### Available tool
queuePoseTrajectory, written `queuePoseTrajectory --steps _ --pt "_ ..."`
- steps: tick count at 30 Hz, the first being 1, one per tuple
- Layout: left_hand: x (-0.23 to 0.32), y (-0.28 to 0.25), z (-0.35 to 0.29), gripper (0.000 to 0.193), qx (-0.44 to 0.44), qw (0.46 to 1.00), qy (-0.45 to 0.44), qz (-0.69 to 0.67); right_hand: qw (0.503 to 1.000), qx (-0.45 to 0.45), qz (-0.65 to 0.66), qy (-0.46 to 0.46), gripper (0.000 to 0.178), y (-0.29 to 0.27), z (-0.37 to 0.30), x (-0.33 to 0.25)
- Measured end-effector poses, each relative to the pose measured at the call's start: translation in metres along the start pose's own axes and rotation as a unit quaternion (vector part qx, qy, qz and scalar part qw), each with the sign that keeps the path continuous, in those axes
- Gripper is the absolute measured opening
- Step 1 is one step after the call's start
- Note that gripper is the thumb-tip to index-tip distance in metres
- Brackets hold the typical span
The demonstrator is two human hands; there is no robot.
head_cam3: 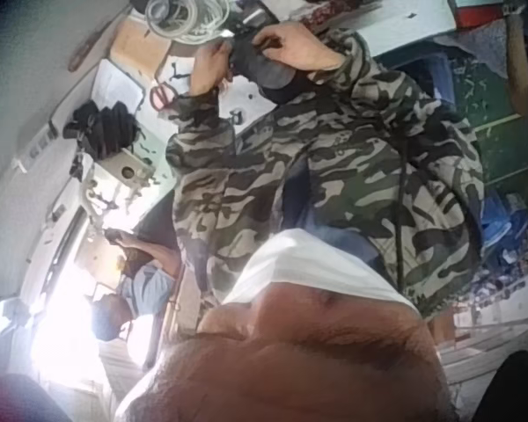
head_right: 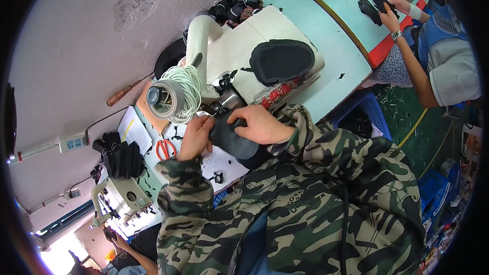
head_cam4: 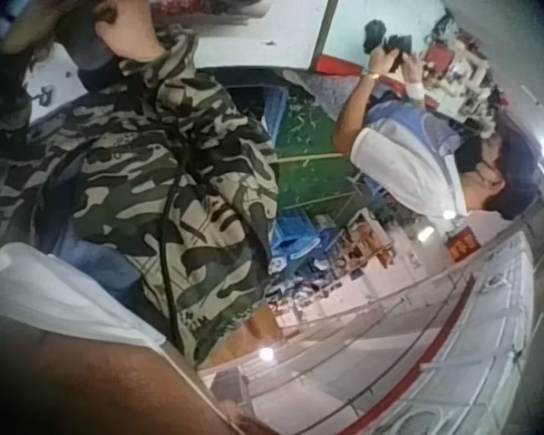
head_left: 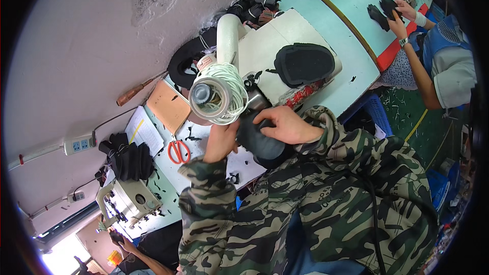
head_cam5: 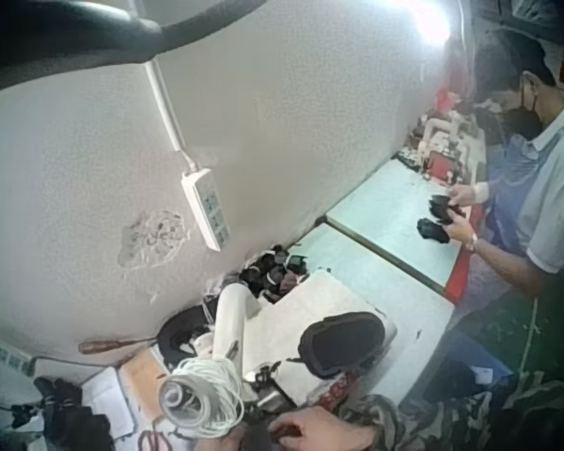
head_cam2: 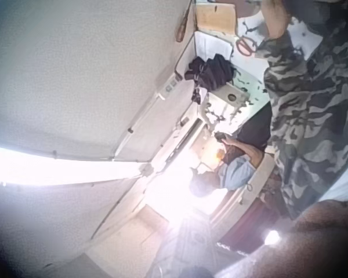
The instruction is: The person feeds shoe pieces through a sewing machine one by one, stitching along their edges.
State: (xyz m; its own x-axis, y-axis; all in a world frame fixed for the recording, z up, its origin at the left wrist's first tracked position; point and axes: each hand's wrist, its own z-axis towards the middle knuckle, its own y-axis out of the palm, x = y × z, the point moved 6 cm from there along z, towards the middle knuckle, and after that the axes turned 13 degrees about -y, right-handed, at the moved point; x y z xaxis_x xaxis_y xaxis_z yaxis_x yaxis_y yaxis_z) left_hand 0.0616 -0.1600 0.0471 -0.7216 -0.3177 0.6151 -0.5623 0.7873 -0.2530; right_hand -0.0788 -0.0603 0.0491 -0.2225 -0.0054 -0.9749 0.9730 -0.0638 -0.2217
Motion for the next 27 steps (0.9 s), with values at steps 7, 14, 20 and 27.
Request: queuePoseTrajectory --steps 7,14,20,27 --pt "-0.005 0.022 0.008 0.021 0.030 0.986 0.115 0.116 0.999 0.034 0.015 -0.025 0.028 -0.008 -0.015 -0.006" --pt "0.014 -0.017 -0.003 0.029 0.045 0.967 0.178 0.174 0.998 -0.009 0.062 0.001 0.035 0.012 -0.016 0.000" --pt "0.021 0.002 0.009 0.028 0.092 0.946 0.203 0.236 0.990 0.141 -0.021 -0.007 0.049 -0.027 -0.020 -0.018" --pt "-0.072 0.082 -0.027 0.025 0.136 0.839 0.173 0.497 0.845 0.289 -0.371 -0.257 0.024 -0.120 -0.023 -0.090"
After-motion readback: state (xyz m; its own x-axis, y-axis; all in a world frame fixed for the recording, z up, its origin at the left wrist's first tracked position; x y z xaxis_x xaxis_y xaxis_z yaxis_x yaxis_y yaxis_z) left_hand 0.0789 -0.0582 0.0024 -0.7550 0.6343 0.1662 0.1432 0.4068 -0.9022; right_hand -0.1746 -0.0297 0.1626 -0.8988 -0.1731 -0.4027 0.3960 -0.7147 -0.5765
